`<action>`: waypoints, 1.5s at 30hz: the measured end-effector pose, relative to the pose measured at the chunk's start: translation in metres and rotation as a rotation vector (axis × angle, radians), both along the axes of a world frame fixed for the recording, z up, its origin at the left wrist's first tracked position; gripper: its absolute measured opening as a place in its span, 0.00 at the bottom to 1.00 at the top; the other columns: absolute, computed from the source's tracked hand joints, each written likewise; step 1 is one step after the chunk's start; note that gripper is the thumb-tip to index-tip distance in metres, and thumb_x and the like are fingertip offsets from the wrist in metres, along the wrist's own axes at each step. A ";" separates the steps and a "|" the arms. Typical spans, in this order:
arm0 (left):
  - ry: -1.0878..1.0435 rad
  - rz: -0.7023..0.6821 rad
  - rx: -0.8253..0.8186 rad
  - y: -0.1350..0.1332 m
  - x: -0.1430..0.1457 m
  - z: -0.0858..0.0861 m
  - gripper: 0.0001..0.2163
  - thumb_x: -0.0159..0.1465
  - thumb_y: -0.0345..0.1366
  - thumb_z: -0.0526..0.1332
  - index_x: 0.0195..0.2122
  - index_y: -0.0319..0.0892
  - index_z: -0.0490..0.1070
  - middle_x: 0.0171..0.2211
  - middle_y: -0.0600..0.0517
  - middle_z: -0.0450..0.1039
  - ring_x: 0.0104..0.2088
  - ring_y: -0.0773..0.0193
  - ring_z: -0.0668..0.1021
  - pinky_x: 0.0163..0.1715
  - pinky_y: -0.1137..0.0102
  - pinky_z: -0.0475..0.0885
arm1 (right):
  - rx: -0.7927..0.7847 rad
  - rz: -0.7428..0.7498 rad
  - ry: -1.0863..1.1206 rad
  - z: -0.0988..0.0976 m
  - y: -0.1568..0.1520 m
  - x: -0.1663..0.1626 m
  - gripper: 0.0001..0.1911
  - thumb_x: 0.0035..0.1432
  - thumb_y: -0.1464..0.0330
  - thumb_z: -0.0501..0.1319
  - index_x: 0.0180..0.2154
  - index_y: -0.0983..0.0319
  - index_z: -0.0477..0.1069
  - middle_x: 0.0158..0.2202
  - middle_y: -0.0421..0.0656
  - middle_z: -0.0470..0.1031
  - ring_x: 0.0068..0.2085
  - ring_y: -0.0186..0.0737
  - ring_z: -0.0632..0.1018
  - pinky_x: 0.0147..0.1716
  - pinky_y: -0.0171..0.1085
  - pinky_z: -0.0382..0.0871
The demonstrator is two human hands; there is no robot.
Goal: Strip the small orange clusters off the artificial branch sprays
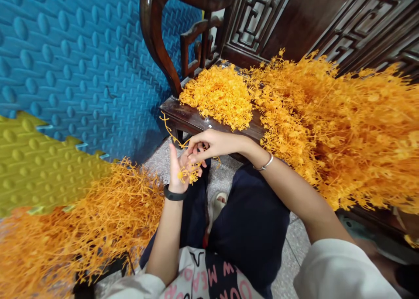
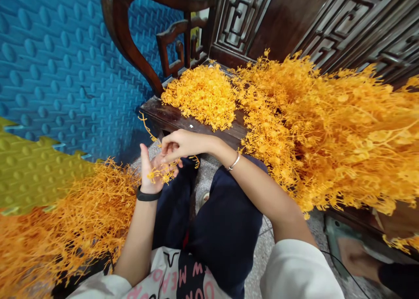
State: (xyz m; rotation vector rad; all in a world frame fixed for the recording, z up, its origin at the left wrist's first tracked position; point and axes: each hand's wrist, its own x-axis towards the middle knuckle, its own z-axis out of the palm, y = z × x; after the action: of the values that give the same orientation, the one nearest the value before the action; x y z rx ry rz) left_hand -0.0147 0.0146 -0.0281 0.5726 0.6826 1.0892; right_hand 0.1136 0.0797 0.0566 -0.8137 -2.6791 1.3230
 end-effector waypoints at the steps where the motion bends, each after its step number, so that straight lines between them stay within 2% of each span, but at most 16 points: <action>1: 0.017 0.010 -0.009 0.000 0.001 -0.001 0.34 0.53 0.65 0.41 0.29 0.38 0.71 0.26 0.42 0.71 0.19 0.64 0.70 0.11 0.71 0.62 | -0.009 0.045 -0.015 -0.001 -0.002 -0.001 0.14 0.50 0.67 0.62 0.38 0.69 0.71 0.25 0.40 0.71 0.26 0.28 0.70 0.29 0.30 0.62; 3: 0.047 0.020 -0.026 0.000 0.001 -0.002 0.33 0.52 0.66 0.42 0.25 0.39 0.70 0.22 0.43 0.68 0.17 0.66 0.68 0.11 0.71 0.61 | -0.005 0.101 -0.043 -0.003 -0.006 -0.003 0.13 0.49 0.69 0.63 0.38 0.68 0.72 0.27 0.40 0.72 0.27 0.28 0.71 0.29 0.30 0.63; 6: 0.023 -0.011 -0.011 0.001 0.001 -0.003 0.35 0.51 0.67 0.42 0.26 0.38 0.71 0.20 0.44 0.67 0.18 0.64 0.69 0.10 0.71 0.60 | -0.031 0.076 -0.041 -0.005 -0.007 -0.004 0.08 0.54 0.71 0.58 0.35 0.68 0.73 0.24 0.39 0.72 0.23 0.26 0.69 0.26 0.29 0.61; 10: 0.021 -0.079 0.054 0.000 0.001 0.000 0.35 0.54 0.65 0.40 0.33 0.38 0.72 0.21 0.45 0.69 0.15 0.68 0.65 0.08 0.75 0.49 | 0.083 -0.080 0.053 -0.004 0.002 -0.001 0.09 0.54 0.70 0.58 0.26 0.69 0.72 0.20 0.38 0.69 0.22 0.26 0.67 0.25 0.28 0.58; 12: 0.058 -0.053 0.114 -0.002 0.002 0.003 0.34 0.55 0.63 0.40 0.35 0.38 0.72 0.16 0.49 0.67 0.11 0.72 0.59 0.08 0.76 0.44 | 0.146 -0.197 0.111 -0.004 0.005 -0.001 0.10 0.53 0.71 0.59 0.23 0.69 0.71 0.19 0.38 0.68 0.23 0.26 0.67 0.25 0.28 0.56; 15: 0.098 0.058 0.169 -0.005 0.004 0.009 0.33 0.57 0.61 0.40 0.33 0.37 0.73 0.09 0.55 0.56 0.10 0.74 0.54 0.10 0.75 0.43 | 0.246 -0.356 0.234 -0.007 0.005 -0.004 0.10 0.54 0.71 0.58 0.23 0.69 0.72 0.20 0.39 0.69 0.24 0.26 0.66 0.25 0.29 0.56; 19: 0.116 0.116 0.181 -0.006 0.004 0.014 0.34 0.59 0.60 0.38 0.30 0.37 0.74 0.07 0.57 0.49 0.10 0.73 0.51 0.12 0.73 0.45 | 0.320 -0.453 0.332 -0.010 0.002 -0.010 0.10 0.54 0.69 0.58 0.25 0.68 0.73 0.24 0.40 0.71 0.26 0.27 0.68 0.28 0.30 0.57; 25: 0.071 0.279 0.219 -0.005 0.004 0.015 0.31 0.59 0.59 0.40 0.29 0.38 0.73 0.09 0.57 0.50 0.11 0.74 0.52 0.13 0.73 0.45 | 0.220 -0.606 0.380 -0.011 0.000 -0.019 0.10 0.53 0.69 0.57 0.24 0.68 0.72 0.23 0.40 0.70 0.26 0.27 0.68 0.29 0.30 0.59; 30: 0.217 0.421 0.232 -0.006 0.012 0.014 0.18 0.57 0.50 0.57 0.28 0.38 0.72 0.10 0.60 0.48 0.13 0.75 0.51 0.14 0.74 0.46 | 0.051 -0.725 0.445 -0.018 -0.003 -0.027 0.11 0.52 0.67 0.57 0.24 0.68 0.72 0.21 0.40 0.69 0.23 0.27 0.66 0.24 0.30 0.57; 33: 0.276 0.470 0.218 -0.008 0.016 0.010 0.17 0.57 0.48 0.58 0.26 0.38 0.72 0.10 0.60 0.48 0.13 0.75 0.52 0.14 0.74 0.46 | -0.055 -0.738 0.422 -0.015 -0.003 -0.031 0.10 0.51 0.68 0.58 0.24 0.68 0.71 0.19 0.39 0.67 0.20 0.26 0.64 0.22 0.30 0.57; 35: 0.293 0.506 0.184 -0.010 0.016 0.005 0.17 0.57 0.47 0.57 0.25 0.38 0.72 0.10 0.60 0.48 0.13 0.76 0.52 0.14 0.74 0.46 | -0.068 -0.802 0.437 -0.004 0.002 -0.023 0.10 0.52 0.69 0.57 0.22 0.67 0.68 0.19 0.39 0.67 0.20 0.26 0.63 0.21 0.30 0.57; 36: 0.293 0.521 0.152 -0.010 0.015 0.001 0.17 0.57 0.47 0.57 0.24 0.38 0.72 0.10 0.60 0.47 0.12 0.76 0.51 0.14 0.74 0.46 | -0.026 -0.857 0.485 0.004 0.008 -0.014 0.10 0.52 0.70 0.56 0.21 0.66 0.67 0.20 0.40 0.68 0.20 0.26 0.64 0.21 0.29 0.57; 38: 0.291 0.509 0.093 -0.009 0.010 -0.006 0.17 0.56 0.48 0.58 0.24 0.38 0.73 0.09 0.61 0.47 0.12 0.76 0.51 0.14 0.73 0.44 | 0.159 -0.998 0.638 0.020 0.025 0.013 0.10 0.53 0.72 0.55 0.21 0.65 0.65 0.25 0.40 0.70 0.22 0.26 0.65 0.22 0.29 0.56; 40: 0.294 0.424 0.074 -0.006 0.005 -0.012 0.17 0.55 0.48 0.58 0.24 0.37 0.74 0.09 0.60 0.47 0.11 0.76 0.51 0.13 0.73 0.43 | 0.429 -1.100 0.787 0.031 0.047 0.046 0.10 0.56 0.69 0.54 0.27 0.65 0.70 0.25 0.40 0.69 0.23 0.26 0.64 0.23 0.31 0.54; 42: 0.312 0.314 0.084 -0.003 0.002 -0.015 0.20 0.56 0.50 0.56 0.23 0.37 0.75 0.08 0.60 0.47 0.11 0.76 0.51 0.13 0.72 0.43 | 0.588 -1.197 0.716 0.030 0.071 0.076 0.10 0.54 0.67 0.58 0.28 0.67 0.73 0.20 0.37 0.62 0.22 0.25 0.59 0.24 0.31 0.52; 45: 0.382 0.254 0.079 0.000 0.003 -0.016 0.22 0.55 0.52 0.56 0.20 0.37 0.75 0.08 0.60 0.47 0.11 0.76 0.51 0.14 0.72 0.43 | 0.554 -1.289 0.618 0.008 0.102 0.102 0.09 0.50 0.67 0.61 0.26 0.69 0.73 0.16 0.34 0.55 0.21 0.25 0.55 0.24 0.32 0.50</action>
State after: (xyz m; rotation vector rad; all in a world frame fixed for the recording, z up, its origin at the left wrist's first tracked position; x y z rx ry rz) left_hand -0.0122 0.0150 -0.0439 0.7878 1.0696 1.2602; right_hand 0.2155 0.1821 0.0648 -1.3337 -1.3375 0.3547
